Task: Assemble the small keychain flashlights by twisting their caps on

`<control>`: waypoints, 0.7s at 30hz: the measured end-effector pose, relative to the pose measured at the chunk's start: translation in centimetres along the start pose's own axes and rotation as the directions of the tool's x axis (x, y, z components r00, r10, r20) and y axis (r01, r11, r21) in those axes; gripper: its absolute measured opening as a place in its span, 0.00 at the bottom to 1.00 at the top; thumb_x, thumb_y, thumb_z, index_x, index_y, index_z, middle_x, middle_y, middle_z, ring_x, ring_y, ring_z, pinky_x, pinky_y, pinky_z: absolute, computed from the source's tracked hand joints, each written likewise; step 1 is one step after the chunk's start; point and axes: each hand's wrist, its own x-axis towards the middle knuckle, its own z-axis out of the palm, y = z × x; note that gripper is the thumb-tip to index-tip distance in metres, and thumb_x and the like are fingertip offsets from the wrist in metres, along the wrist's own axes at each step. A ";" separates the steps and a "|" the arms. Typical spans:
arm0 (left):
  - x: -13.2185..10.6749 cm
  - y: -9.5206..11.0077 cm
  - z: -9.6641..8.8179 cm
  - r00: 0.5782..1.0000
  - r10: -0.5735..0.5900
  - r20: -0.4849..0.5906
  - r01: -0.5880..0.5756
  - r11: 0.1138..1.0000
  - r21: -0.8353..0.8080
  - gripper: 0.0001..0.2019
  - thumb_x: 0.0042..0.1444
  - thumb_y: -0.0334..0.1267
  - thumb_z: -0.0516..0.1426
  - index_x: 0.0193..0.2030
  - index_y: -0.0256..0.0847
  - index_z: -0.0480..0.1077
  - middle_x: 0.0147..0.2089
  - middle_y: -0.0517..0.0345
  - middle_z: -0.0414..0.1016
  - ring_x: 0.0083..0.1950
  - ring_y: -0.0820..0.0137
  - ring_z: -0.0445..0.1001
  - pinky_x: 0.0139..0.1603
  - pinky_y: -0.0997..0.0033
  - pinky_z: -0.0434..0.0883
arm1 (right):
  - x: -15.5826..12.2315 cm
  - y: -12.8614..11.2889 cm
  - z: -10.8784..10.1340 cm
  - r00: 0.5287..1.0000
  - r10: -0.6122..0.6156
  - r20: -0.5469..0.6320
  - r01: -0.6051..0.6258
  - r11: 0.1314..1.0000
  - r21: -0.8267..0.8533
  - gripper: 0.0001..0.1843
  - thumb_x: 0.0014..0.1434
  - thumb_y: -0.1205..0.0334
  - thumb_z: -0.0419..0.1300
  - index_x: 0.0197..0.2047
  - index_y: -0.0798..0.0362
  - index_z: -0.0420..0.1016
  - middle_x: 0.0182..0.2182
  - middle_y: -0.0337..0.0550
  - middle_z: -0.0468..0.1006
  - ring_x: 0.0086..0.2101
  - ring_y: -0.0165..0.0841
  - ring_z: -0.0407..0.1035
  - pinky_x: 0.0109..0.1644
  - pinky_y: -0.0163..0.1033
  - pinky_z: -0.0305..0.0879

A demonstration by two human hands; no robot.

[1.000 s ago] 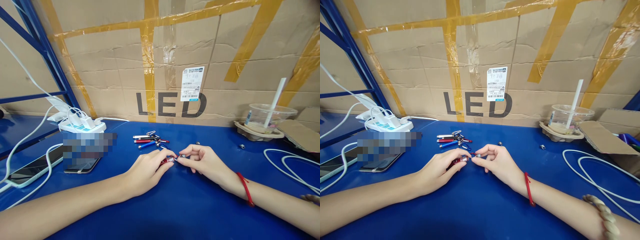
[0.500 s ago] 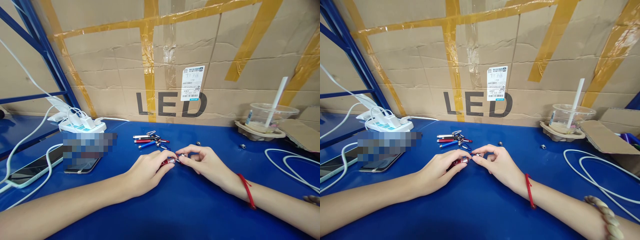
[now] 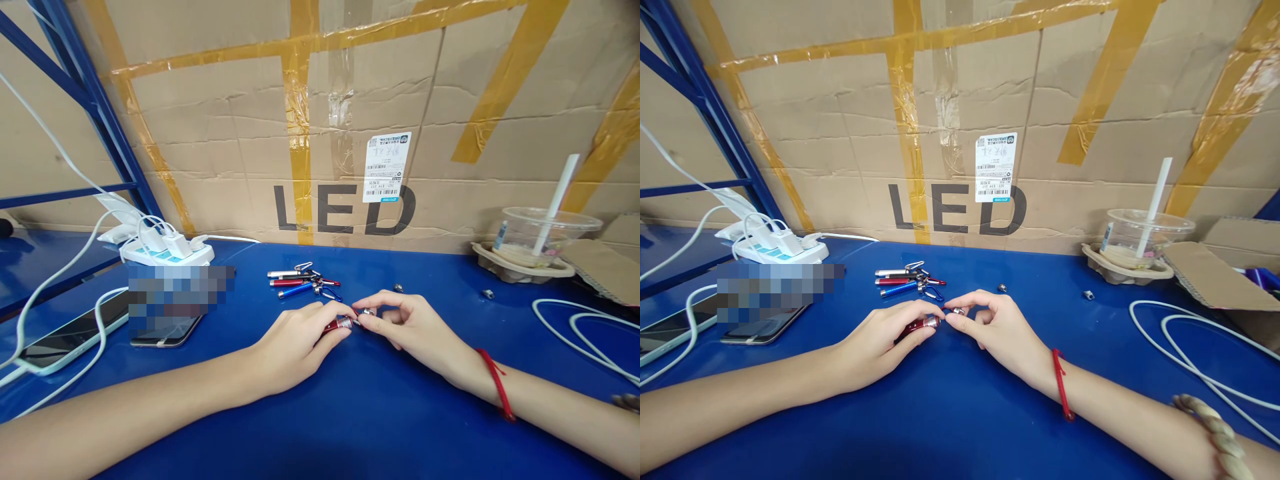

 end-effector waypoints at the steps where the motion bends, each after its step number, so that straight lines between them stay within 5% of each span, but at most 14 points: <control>1: 0.0 0.0 0.0 1.000 0.002 -0.002 -0.002 1.000 -0.001 0.12 0.61 0.41 0.43 0.48 0.45 0.62 0.45 0.59 0.69 0.45 0.72 0.68 0.48 0.74 0.66 | 0.0 0.0 0.0 1.000 0.001 -0.001 -0.001 1.000 0.000 0.21 0.50 0.49 0.58 0.42 0.56 0.73 0.14 0.35 0.64 0.15 0.24 0.57 0.17 0.28 0.52; 21: 0.0 0.1 0.0 1.000 0.007 0.008 -0.007 1.000 -0.005 0.11 0.61 0.39 0.44 0.47 0.47 0.62 0.45 0.62 0.70 0.45 0.73 0.68 0.46 0.76 0.66 | -0.1 -0.4 0.0 1.000 0.001 -0.019 0.000 0.998 0.058 0.19 0.54 0.52 0.56 0.45 0.56 0.71 0.14 0.31 0.58 0.16 0.21 0.54 0.18 0.28 0.51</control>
